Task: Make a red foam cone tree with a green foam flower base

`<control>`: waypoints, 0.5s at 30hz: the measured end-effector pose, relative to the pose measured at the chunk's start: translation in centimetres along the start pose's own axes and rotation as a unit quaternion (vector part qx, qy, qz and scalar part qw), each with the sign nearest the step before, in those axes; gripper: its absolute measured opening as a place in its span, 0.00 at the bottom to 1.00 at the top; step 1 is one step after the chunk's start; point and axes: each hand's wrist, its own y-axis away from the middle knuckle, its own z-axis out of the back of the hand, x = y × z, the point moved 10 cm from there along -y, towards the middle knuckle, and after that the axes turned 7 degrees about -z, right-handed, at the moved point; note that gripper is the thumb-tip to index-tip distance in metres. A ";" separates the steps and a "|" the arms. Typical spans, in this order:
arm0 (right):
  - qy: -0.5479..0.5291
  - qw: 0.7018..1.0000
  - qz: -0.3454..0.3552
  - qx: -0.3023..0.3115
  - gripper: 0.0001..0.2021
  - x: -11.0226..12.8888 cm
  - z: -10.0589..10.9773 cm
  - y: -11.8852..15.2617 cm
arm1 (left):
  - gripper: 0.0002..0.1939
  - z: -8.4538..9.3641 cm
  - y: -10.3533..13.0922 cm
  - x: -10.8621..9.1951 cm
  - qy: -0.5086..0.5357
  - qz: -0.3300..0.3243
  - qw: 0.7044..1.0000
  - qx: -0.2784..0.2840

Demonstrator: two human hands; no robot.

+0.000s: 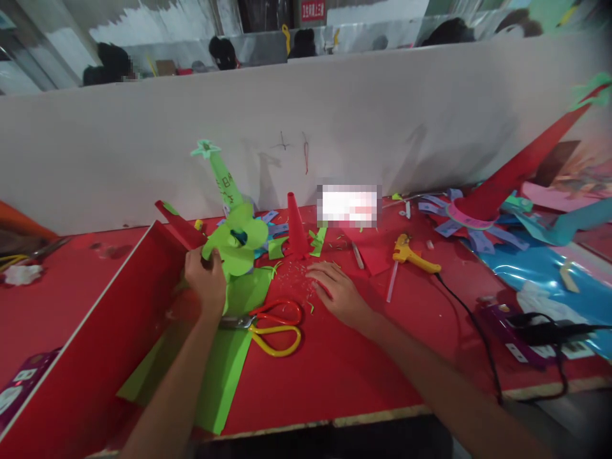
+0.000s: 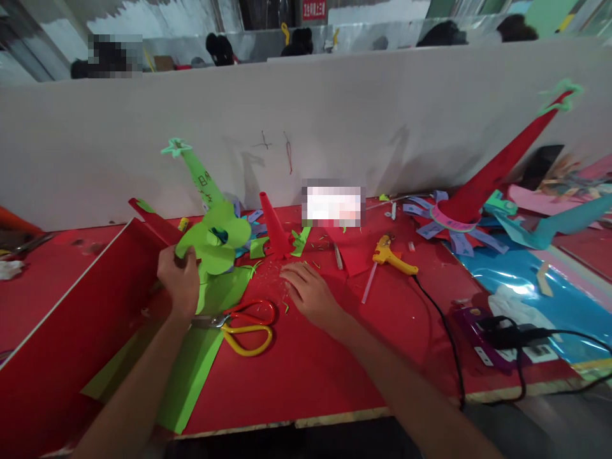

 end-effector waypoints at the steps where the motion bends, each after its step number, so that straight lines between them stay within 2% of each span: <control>1: -0.022 1.000 -0.006 -0.004 0.13 -0.1 0.1 0.0 | 0.07 0.9 0.0 -1.4 0.006 -0.030 0.999 -0.027; 3: -0.086 0.995 -0.043 -0.008 0.11 -0.8 0.0 -0.1 | 0.06 2.0 0.6 -4.5 0.027 -0.098 0.994 -0.048; 4: -0.129 0.989 -0.074 -0.006 0.11 -1.5 -0.2 -0.1 | 0.05 2.0 1.2 -6.3 0.044 -0.145 0.988 -0.039; 5: -0.181 0.978 -0.107 0.000 0.13 -2.1 -0.5 0.0 | 0.04 2.1 2.1 -8.3 0.064 -0.198 0.978 -0.029; 7: -0.306 0.938 -0.159 0.024 0.21 -3.0 -1.4 0.0 | 0.10 2.4 4.5 -11.8 0.105 -0.304 0.947 -0.025; 9: -0.424 0.887 -0.175 0.042 0.29 -3.1 -2.0 -0.1 | 0.16 1.7 6.9 -14.4 0.144 -0.374 0.916 0.026; 11: -0.491 0.851 -0.185 0.032 0.34 -3.2 -1.9 -0.4 | 0.15 0.6 9.3 -16.6 0.173 -0.441 0.875 0.100; 13: -0.510 0.835 -0.208 -0.001 0.35 -3.9 -1.4 -0.5 | 0.12 -0.2 11.0 -18.3 0.180 -0.488 0.840 0.153; 15: -0.501 0.833 -0.234 -0.028 0.33 -4.7 -1.0 -0.5 | 0.10 -0.6 11.9 -19.6 0.185 -0.520 0.814 0.184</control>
